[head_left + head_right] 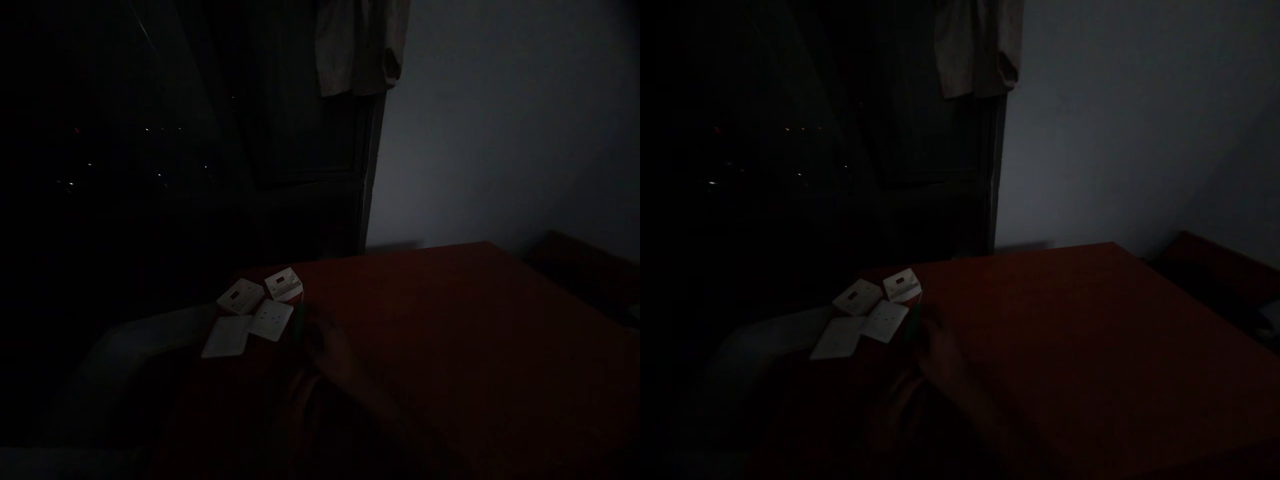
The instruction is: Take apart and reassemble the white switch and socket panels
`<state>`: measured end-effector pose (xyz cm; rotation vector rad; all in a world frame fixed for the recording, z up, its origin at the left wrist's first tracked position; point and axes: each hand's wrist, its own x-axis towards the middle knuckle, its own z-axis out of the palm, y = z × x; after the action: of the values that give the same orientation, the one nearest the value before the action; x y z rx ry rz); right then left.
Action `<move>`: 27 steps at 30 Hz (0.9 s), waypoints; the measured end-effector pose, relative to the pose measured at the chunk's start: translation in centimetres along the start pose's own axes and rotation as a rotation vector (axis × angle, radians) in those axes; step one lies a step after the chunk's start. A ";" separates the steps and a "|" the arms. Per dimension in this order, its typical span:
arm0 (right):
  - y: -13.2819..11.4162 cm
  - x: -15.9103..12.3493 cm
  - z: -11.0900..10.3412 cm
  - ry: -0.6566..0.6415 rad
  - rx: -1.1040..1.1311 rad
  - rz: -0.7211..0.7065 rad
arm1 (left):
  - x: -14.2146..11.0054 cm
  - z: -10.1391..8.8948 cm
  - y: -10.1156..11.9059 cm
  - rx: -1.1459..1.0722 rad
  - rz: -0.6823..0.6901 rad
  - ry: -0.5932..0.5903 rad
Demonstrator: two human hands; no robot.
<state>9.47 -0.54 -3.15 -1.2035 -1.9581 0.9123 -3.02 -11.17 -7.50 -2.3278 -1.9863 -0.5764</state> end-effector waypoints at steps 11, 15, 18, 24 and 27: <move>3.4 -5.4 -5.5 0.026 0.004 0.088 | 1.9 -0.2 5.0 -0.172 0.007 -0.102; 4.2 -6.2 -5.3 0.055 0.030 0.094 | 1.9 0.1 5.4 -0.188 0.010 -0.236; 4.4 -6.3 -5.0 0.054 0.039 0.080 | 1.1 0.8 4.7 -0.195 0.020 -0.222; 4.5 -6.3 -5.0 0.045 0.042 0.071 | 1.7 0.3 5.6 -0.298 -0.061 -0.181; 4.5 -6.4 -5.0 0.043 0.046 0.090 | 1.1 -1.7 7.7 -0.608 -0.015 -0.330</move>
<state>17.93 -3.83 -5.25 -1.2828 -1.8522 0.9632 4.06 -11.97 -3.96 -2.9171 -2.2014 -0.9687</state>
